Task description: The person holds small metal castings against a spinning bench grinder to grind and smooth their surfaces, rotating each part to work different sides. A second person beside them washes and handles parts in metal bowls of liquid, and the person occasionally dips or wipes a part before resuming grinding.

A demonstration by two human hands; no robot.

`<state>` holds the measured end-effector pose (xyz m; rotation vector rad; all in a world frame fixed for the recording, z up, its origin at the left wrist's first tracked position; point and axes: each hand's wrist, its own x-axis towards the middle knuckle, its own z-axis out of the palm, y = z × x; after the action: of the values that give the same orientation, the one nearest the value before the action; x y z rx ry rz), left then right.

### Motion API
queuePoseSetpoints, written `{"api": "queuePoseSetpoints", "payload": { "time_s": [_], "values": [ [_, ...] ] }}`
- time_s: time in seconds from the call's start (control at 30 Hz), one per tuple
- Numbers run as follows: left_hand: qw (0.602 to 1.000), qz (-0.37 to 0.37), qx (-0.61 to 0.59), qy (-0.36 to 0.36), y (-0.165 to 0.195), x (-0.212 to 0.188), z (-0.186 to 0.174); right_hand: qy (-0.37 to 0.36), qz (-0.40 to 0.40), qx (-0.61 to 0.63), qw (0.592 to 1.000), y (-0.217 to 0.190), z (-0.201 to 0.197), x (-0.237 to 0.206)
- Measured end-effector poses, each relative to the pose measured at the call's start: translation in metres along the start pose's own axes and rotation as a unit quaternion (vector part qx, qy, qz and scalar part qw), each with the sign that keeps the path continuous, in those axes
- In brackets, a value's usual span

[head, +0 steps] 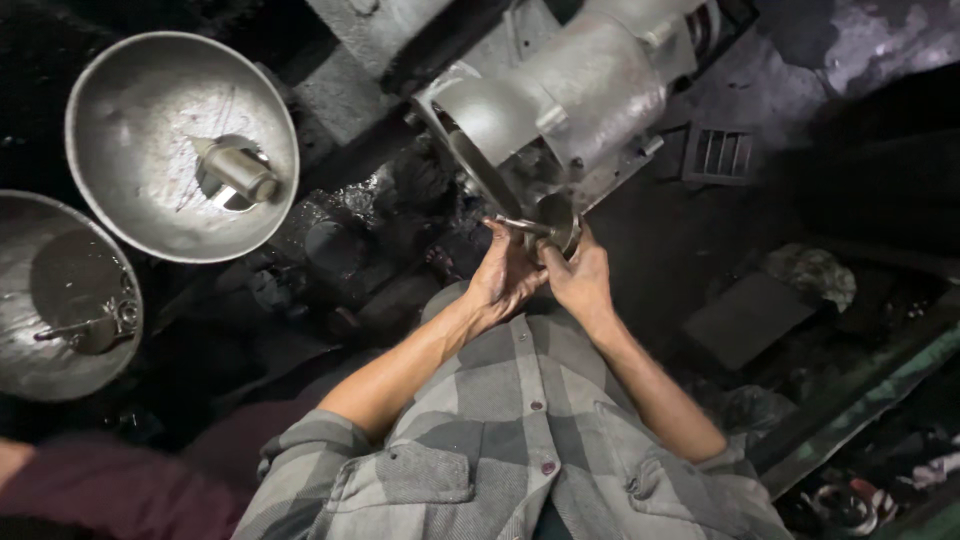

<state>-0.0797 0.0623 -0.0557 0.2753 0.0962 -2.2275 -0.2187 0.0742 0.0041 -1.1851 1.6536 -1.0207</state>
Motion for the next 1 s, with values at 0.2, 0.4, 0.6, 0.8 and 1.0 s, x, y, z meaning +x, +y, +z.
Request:
{"api": "queuePoseSetpoints", "payload": {
  "time_s": [0.2,0.4,0.6,0.8,1.0],
  "values": [
    [0.991,-0.1,0.075,-0.051,-0.019,0.008,0.027,0.041,-0.093,-0.016,0.995,-0.02,-0.032,-0.03],
    [0.97,-0.142,0.158,-0.117,-0.003,0.002,0.059,-0.005,-0.213,0.162,0.963,-0.026,-0.051,-0.046],
    [0.982,-0.052,0.178,-0.046,0.02,-0.021,0.053,-0.081,-0.096,0.061,0.99,-0.014,-0.007,-0.006],
    [0.989,0.045,0.137,0.025,0.035,-0.032,0.052,-0.08,-0.058,0.021,0.995,-0.029,0.031,0.005],
    [0.989,0.065,0.128,0.025,0.038,-0.024,0.049,-0.087,-0.017,0.006,0.996,-0.032,0.038,0.017]
  ]
}}
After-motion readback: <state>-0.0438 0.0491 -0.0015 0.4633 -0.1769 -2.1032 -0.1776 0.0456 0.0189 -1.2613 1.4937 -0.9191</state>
